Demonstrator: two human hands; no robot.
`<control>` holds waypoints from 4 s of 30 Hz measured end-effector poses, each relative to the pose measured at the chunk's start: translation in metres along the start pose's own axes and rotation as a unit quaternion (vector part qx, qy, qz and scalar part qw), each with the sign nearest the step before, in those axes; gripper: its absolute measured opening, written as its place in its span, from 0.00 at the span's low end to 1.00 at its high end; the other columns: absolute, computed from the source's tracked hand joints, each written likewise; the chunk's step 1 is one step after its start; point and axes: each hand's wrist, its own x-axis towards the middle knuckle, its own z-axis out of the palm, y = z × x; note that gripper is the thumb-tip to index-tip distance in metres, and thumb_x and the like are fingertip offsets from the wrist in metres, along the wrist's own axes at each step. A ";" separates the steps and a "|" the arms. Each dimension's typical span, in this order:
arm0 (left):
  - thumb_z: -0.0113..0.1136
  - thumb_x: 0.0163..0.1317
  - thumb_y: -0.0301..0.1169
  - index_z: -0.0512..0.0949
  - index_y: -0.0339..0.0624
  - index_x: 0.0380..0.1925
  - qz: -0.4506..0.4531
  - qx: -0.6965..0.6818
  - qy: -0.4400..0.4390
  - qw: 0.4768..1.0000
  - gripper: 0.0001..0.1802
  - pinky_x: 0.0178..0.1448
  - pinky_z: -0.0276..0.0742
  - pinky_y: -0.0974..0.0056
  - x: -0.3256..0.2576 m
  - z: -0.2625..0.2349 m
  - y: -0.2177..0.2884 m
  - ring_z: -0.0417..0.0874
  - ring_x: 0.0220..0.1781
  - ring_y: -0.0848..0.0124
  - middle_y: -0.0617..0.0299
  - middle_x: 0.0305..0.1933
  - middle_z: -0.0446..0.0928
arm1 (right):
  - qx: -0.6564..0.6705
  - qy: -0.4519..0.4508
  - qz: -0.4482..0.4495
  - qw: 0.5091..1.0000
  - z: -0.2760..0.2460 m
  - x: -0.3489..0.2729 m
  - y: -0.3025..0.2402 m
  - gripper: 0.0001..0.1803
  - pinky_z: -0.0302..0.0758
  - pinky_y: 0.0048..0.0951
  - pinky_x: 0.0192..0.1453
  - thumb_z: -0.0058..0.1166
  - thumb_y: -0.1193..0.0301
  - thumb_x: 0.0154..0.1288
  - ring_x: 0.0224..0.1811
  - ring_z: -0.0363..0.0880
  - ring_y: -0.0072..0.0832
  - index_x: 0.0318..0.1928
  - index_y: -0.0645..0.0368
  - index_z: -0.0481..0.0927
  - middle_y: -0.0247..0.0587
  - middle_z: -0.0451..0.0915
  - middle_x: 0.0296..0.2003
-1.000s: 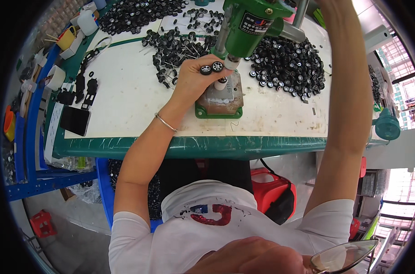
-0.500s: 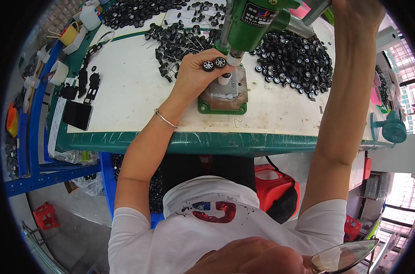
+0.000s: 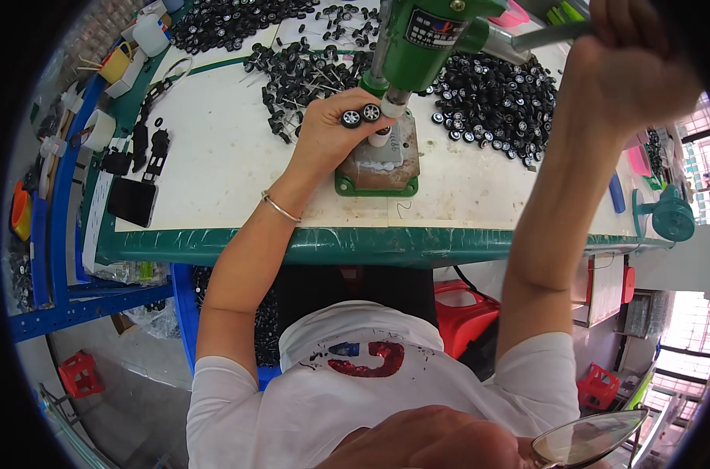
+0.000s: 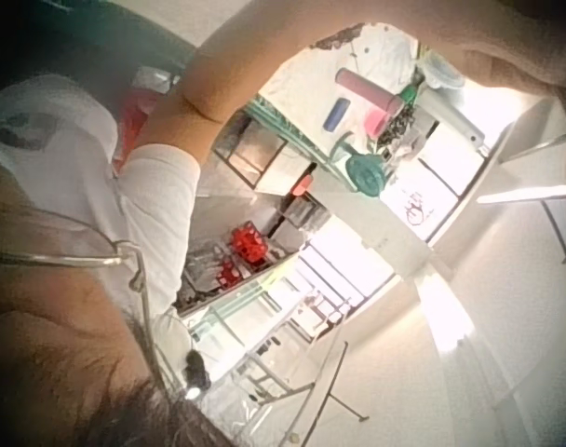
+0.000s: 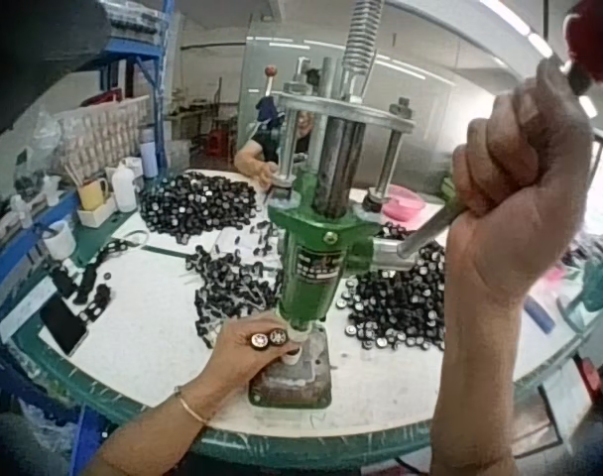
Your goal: The person repeatedly picks small black components and metal washers from piles on a table, places them into a green manual press, and operates the lever to assemble them. The person then removes the assembled units and places them into a blue bin below the table.
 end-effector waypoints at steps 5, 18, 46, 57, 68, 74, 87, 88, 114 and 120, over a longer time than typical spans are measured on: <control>0.72 0.50 0.26 0.85 0.37 0.35 0.023 0.021 -0.004 1.000 0.11 0.43 0.74 0.71 0.004 0.001 -0.003 0.79 0.36 0.78 0.66 0.35 0.82 | 0.339 -0.095 0.010 0.936 -0.037 -0.020 0.026 0.17 0.45 0.18 0.14 0.46 0.58 0.71 0.12 0.44 0.11 0.24 0.47 0.63 0.21 0.53 0.15; 0.65 0.58 0.27 0.81 0.38 0.42 -0.168 -0.301 0.022 0.939 0.11 0.41 0.73 0.71 0.010 -0.021 -0.005 0.79 0.34 0.77 0.60 0.35 0.83 | 0.112 0.062 0.362 0.923 -0.011 0.037 0.088 0.11 0.48 0.13 0.13 0.56 0.64 0.68 0.12 0.54 0.12 0.30 0.52 0.71 0.19 0.62 0.17; 0.65 0.54 0.34 0.83 0.48 0.37 -0.004 0.459 0.042 0.887 0.10 0.33 0.72 0.63 0.013 -0.054 -0.047 0.79 0.33 0.68 0.64 0.32 0.77 | -0.397 -0.297 0.393 0.774 -0.092 -0.224 0.006 0.12 0.74 0.30 0.38 0.60 0.68 0.59 0.35 0.77 0.30 0.45 0.52 0.81 0.34 0.76 0.35; 0.61 0.58 0.27 0.79 0.36 0.36 -0.263 -0.230 0.057 0.935 0.07 0.18 0.56 0.79 0.011 -0.046 -0.010 0.78 0.27 0.80 0.55 0.40 0.84 | -0.481 -0.334 0.332 0.740 -0.079 -0.237 0.020 0.06 0.74 0.40 0.38 0.56 0.69 0.61 0.34 0.78 0.40 0.38 0.53 0.80 0.34 0.79 0.39; 0.69 0.54 0.28 0.81 0.32 0.38 -0.228 -0.221 0.036 0.948 0.13 0.18 0.55 0.78 0.011 -0.045 -0.010 0.80 0.32 0.81 0.56 0.38 0.84 | -0.449 -0.377 0.396 0.706 -0.075 -0.215 0.022 0.10 0.75 0.36 0.39 0.55 0.65 0.62 0.37 0.80 0.35 0.43 0.52 0.80 0.34 0.77 0.38; 0.68 0.56 0.30 0.83 0.34 0.38 -0.211 -0.162 0.029 0.963 0.12 0.19 0.54 0.78 0.007 -0.032 -0.006 0.69 0.22 0.84 0.64 0.28 0.80 | -0.363 -0.318 0.437 0.759 -0.061 -0.198 0.019 0.13 0.74 0.32 0.38 0.60 0.67 0.61 0.33 0.78 0.28 0.44 0.58 0.79 0.35 0.80 0.39; 0.73 0.51 0.31 0.85 0.41 0.31 -0.159 -0.100 0.014 0.982 0.09 0.29 0.62 0.76 -0.001 -0.021 0.002 0.71 0.26 0.84 0.69 0.26 0.78 | -0.149 -0.273 0.466 0.828 0.009 -0.196 0.007 0.15 0.72 0.29 0.44 0.63 0.67 0.56 0.37 0.74 0.26 0.43 0.61 0.82 0.38 0.75 0.40; 0.73 0.51 0.30 0.85 0.40 0.30 -0.140 -0.096 0.017 0.985 0.08 0.32 0.64 0.75 -0.002 -0.019 -0.003 0.72 0.28 0.83 0.69 0.28 0.78 | -0.139 -0.261 0.489 0.821 0.011 -0.197 0.007 0.15 0.72 0.29 0.45 0.63 0.67 0.56 0.38 0.74 0.26 0.42 0.62 0.82 0.38 0.75 0.40; 0.71 0.50 0.22 0.85 0.38 0.33 -0.094 -0.111 0.010 0.989 0.09 0.45 0.75 0.73 0.005 -0.001 -0.004 0.79 0.37 0.80 0.68 0.35 0.82 | 0.153 0.052 0.453 0.877 -0.020 0.039 0.100 0.13 0.71 0.24 0.15 0.48 0.60 0.71 0.15 0.70 0.21 0.39 0.56 0.79 0.32 0.75 0.19; 0.73 0.49 0.26 0.86 0.39 0.33 -0.094 -0.125 0.003 0.988 0.10 0.42 0.73 0.73 0.008 0.002 -0.005 0.78 0.33 0.81 0.69 0.32 0.82 | 0.410 -0.014 0.428 0.805 -0.102 0.051 0.194 0.13 0.53 0.13 0.08 0.51 0.60 0.70 0.09 0.58 0.11 0.30 0.53 0.74 0.23 0.63 0.13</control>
